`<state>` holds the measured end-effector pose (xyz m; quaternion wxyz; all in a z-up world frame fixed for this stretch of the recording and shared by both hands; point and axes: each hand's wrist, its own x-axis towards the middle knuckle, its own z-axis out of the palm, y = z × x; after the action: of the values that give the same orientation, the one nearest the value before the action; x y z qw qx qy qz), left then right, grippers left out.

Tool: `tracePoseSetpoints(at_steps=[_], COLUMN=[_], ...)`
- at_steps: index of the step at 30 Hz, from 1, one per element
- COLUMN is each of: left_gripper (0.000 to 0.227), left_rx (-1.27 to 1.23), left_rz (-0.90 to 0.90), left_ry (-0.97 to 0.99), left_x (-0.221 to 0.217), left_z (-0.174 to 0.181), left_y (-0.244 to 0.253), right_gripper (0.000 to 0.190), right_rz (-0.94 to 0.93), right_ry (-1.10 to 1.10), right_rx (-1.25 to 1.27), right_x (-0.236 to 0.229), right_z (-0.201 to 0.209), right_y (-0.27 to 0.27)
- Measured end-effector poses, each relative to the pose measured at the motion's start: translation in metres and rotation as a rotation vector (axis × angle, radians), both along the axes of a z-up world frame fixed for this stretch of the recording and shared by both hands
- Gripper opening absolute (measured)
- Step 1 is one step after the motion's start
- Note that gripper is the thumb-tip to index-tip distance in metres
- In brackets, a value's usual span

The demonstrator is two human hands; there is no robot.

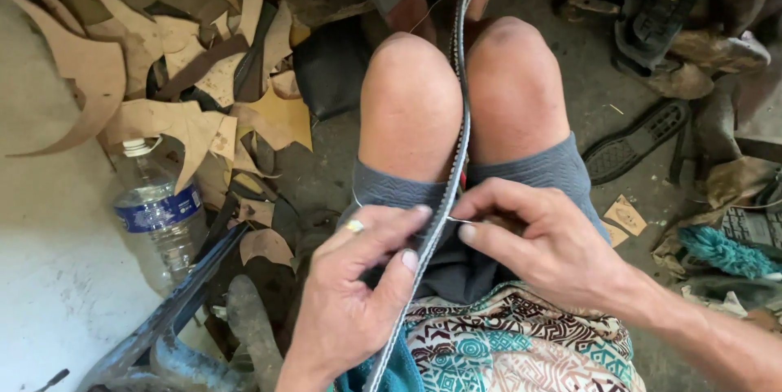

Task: Hand-stitching a black leather belt with white thread in a workshop environment.

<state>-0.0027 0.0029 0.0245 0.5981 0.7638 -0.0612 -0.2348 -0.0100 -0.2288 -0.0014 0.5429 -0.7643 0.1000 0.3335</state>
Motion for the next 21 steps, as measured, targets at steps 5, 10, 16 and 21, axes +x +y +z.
tracePoseSetpoints(at_steps=[5,10,16,21], left_gripper=[0.05,0.061,0.035,0.047], left_rx=[0.115,-0.429,-0.792,-0.317], left_rz=[0.0,-0.098,0.264,0.3], left_ry=[0.482,0.969,1.203,0.944], left_x=[-0.001,-0.016,-0.029,-0.02], left_z=[0.008,-0.012,-0.016,-0.005], left_y=[0.016,-0.005,-0.025,-0.028], right_gripper=[0.016,0.027,0.023,0.032], right_rz=[-0.199,-0.695,-0.777,-0.08], right_ry=[-0.132,-0.098,-0.114,-0.26], right_rx=[0.055,0.686,0.695,0.008], right_x=[-0.027,-0.047,-0.048,-0.033], right_z=[-0.01,-0.034,-0.016,0.005], right_y=[-0.002,0.008,-0.013,-0.019])
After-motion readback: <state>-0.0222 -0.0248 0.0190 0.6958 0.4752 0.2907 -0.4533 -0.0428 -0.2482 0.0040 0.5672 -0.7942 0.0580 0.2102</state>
